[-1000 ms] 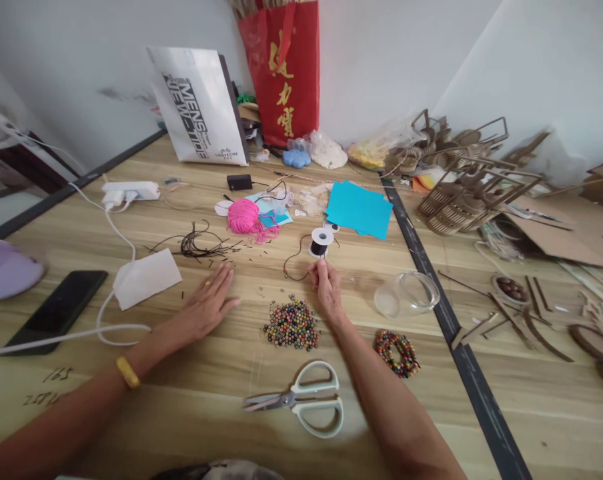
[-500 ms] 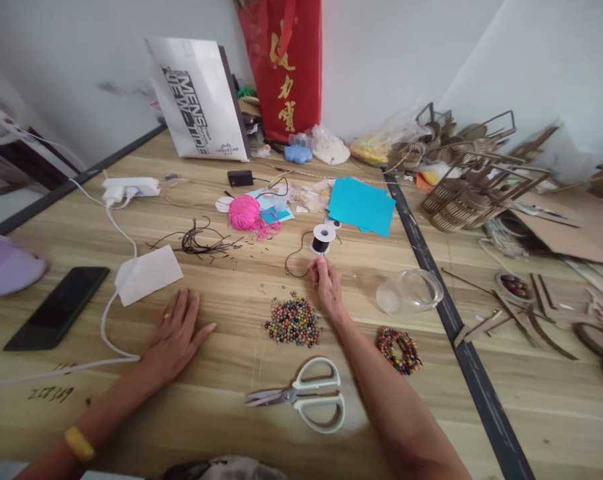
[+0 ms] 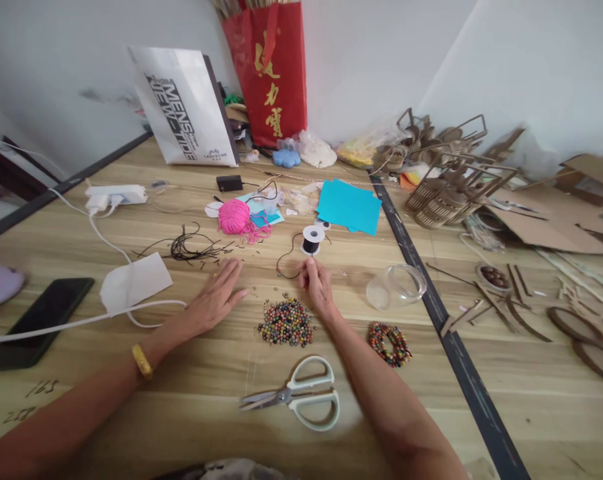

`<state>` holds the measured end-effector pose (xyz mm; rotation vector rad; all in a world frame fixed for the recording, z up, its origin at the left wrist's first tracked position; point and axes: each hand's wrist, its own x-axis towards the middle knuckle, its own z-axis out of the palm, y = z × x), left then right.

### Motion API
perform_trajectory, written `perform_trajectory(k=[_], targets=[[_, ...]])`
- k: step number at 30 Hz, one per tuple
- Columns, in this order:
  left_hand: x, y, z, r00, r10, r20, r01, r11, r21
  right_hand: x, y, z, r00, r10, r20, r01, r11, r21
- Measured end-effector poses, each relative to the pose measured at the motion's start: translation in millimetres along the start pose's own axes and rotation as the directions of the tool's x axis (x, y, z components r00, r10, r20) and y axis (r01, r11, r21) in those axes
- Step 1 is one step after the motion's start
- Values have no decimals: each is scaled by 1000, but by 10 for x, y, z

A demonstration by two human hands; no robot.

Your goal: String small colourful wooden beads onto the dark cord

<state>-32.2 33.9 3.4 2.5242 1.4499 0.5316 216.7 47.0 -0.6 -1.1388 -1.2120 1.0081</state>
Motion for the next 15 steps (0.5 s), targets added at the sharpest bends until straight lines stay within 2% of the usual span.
perform_trajectory(k=[3,5,8,12,13,15], targets=[[77,240,-43,997,70,-29,-75,974,-212,-49,-71,44,999,-6,39,5,1000,18],[134,367,-66,996,82,-28,-87,920,-381,-84,-124,81,996,-16,84,12,999,47],[232,468,-62,999,29,16,-12,772,-635,-140,-220,146,982,-47,183,23,991,131],[333,470,-12,991,38,128,95,471,-877,-214,-373,216,945,-63,319,-9,975,220],[343,460,-9,990,48,133,100,428,-898,-225,-406,224,934,-62,352,-19,975,222],[344,437,-32,990,36,137,107,446,-888,-229,-447,226,924,-66,376,-20,975,221]])
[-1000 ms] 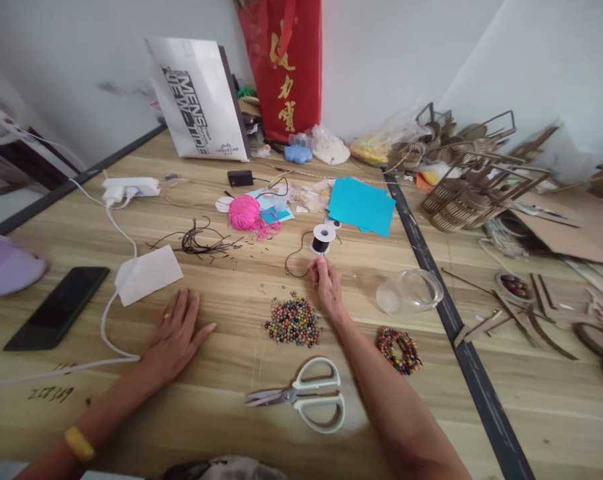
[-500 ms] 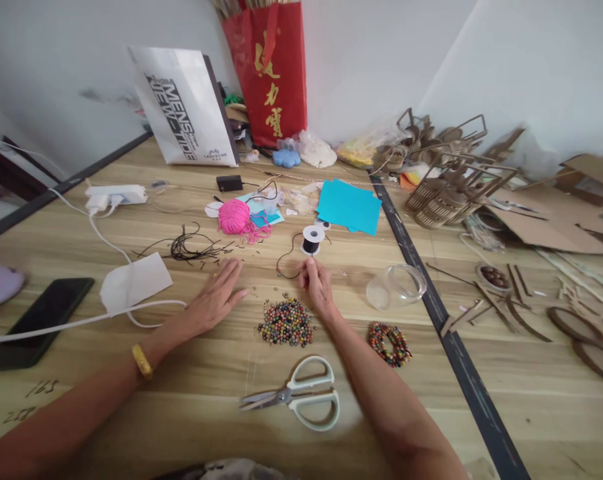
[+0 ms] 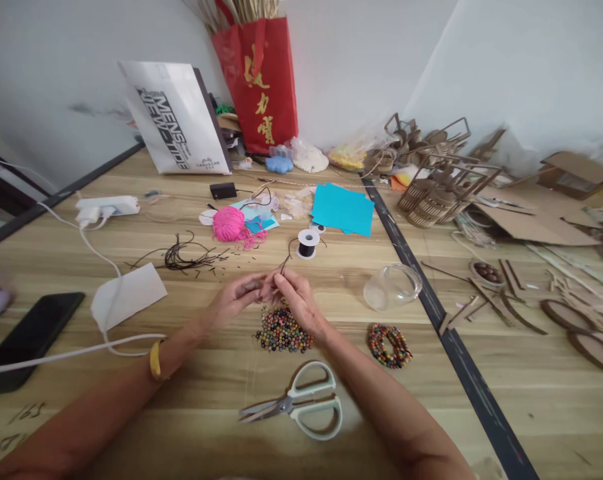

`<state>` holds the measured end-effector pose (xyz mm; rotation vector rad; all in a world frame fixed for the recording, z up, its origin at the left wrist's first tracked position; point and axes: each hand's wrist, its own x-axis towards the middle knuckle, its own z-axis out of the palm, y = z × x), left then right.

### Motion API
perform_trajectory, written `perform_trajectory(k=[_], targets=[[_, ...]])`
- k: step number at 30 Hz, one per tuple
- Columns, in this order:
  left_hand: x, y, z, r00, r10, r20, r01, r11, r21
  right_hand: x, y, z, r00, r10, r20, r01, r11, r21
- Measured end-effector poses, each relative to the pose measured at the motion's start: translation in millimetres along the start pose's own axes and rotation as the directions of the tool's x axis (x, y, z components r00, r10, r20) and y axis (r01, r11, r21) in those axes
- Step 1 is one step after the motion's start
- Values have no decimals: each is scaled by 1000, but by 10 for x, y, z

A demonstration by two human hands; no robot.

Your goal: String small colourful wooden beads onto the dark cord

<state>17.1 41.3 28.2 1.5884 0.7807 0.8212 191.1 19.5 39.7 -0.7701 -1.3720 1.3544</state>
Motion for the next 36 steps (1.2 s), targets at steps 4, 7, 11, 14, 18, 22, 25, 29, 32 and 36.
perform_trajectory(k=[4,7,11,14,18,22,25,29,32,36], targets=[[-73,91,-115,991,0,-134,44,946,322,42,5,-52,997,3,-72,-4,1000,-2],[-138,126,-225,979,142,-147,-44,850,525,93,48,-110,989,23,-146,-19,999,33],[-219,45,-361,939,313,-146,-118,687,717,138,99,-172,978,65,-201,-54,997,59],[-287,-41,-434,925,361,-123,-118,576,809,148,133,-211,975,93,-202,-88,996,35],[-394,-98,-489,935,330,-131,-62,514,855,160,174,-258,974,108,-201,-115,993,-26],[-501,-105,-514,956,271,-114,-27,467,884,166,187,-258,979,75,-192,-104,984,-145],[-540,-62,-484,965,218,-144,24,473,881,146,167,-199,993,30,-115,-62,957,-284],[-486,68,-317,976,89,-199,77,710,700,91,110,-79,996,-35,83,73,856,-512],[-391,115,-130,979,-110,-172,166,921,353,47,61,5,982,-38,185,136,821,-554],[-308,47,55,982,-149,-119,142,988,-64,-3,29,78,974,-49,219,161,832,-531]])
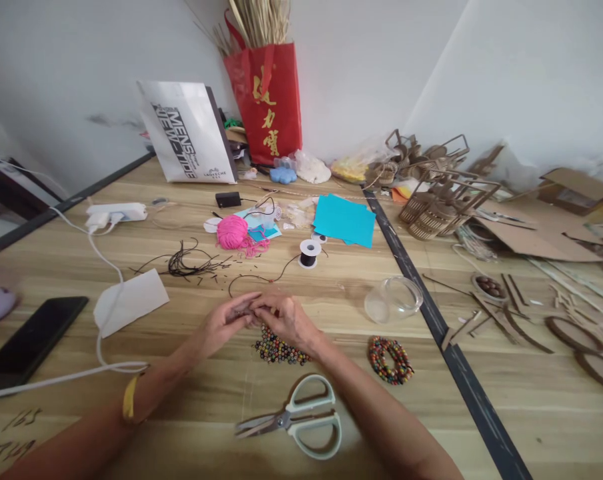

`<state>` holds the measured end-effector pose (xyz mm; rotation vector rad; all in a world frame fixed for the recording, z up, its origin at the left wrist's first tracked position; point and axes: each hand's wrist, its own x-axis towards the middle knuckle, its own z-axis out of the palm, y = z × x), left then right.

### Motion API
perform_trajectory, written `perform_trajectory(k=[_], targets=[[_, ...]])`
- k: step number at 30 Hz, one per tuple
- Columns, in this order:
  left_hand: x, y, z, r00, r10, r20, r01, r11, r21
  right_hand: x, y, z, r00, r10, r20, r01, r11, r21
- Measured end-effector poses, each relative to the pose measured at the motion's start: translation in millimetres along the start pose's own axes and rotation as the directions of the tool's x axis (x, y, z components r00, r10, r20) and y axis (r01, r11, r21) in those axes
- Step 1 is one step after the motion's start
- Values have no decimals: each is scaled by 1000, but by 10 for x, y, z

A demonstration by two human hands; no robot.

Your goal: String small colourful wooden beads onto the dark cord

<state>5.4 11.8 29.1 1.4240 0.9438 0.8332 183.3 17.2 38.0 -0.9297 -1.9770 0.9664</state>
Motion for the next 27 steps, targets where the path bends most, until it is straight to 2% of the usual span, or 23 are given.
perform_trajectory(k=[2,5,8,12,14,19,27], targets=[[-1,-34,22,999,-24,-43,23,999,-37,-10,11,13,1000,15,-8,-15,1000,-22],[-28,-40,-35,994,-41,-102,48,997,67,-7,107,-3,998,40,-47,-43,998,-53],[-33,-30,-142,989,-11,-145,31,991,132,12,260,-58,986,3,-165,-21,994,-107],[20,-75,-262,959,18,-282,25,989,147,18,418,-117,993,-80,-82,59,973,-224],[54,-119,-300,949,12,-314,31,991,132,10,460,-116,995,-98,-34,86,962,-258],[109,-200,-342,951,-58,-304,82,994,65,13,509,-67,991,-137,13,134,937,-323],[111,-210,-347,968,-51,-245,74,994,86,7,380,13,983,-151,103,182,880,-439]])
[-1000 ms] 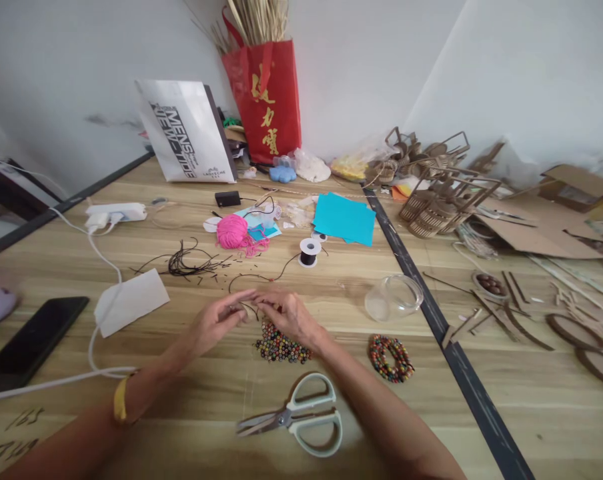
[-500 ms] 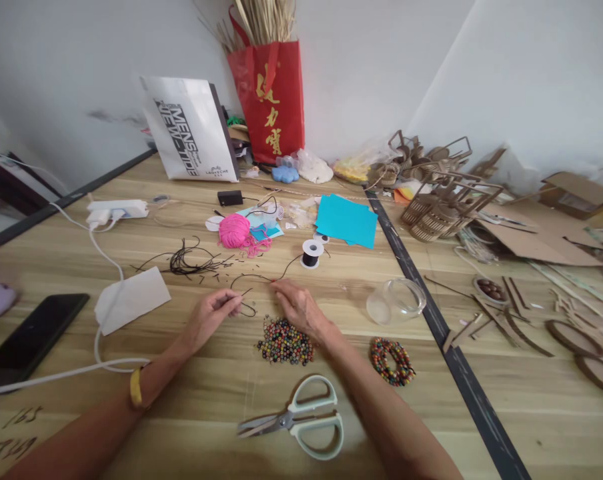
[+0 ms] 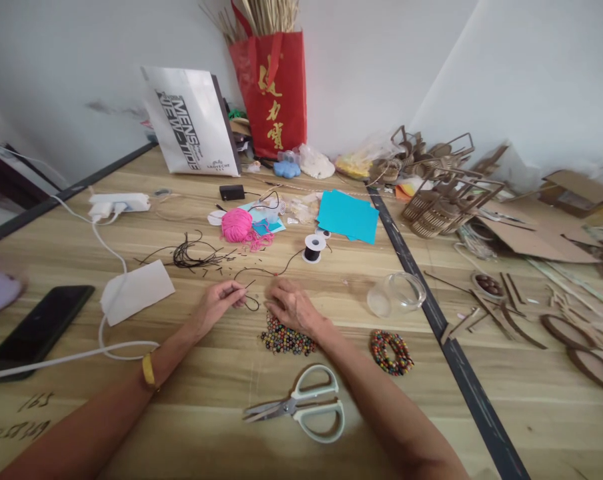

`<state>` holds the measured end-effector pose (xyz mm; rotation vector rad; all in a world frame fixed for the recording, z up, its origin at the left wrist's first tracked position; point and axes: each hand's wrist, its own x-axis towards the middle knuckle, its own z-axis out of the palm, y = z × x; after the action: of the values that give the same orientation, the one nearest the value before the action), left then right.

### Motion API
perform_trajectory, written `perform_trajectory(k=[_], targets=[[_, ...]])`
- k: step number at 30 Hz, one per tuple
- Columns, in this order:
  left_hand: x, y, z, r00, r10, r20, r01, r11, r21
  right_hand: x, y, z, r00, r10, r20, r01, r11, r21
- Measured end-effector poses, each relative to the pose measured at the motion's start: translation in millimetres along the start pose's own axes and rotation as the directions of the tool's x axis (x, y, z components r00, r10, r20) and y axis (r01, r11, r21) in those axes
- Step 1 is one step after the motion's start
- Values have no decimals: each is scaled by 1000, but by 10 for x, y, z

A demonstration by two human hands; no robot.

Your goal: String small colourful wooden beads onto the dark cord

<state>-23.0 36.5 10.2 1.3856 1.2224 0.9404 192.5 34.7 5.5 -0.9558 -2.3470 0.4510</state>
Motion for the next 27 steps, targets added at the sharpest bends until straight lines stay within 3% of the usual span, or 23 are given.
perform_trajectory(k=[7,19,27], targets=[[10,-10,-3,1000,2,23,-1,1000,-3,-51,-153,-11,996,-9,85,13,999,-46],[13,-23,5,1000,18,26,-18,1000,1,-356,-299,-17,994,15,110,-2,993,-120],[13,-24,0,1000,2,26,-2,1000,13,-377,-373,-62,982,-4,187,49,970,-236]])
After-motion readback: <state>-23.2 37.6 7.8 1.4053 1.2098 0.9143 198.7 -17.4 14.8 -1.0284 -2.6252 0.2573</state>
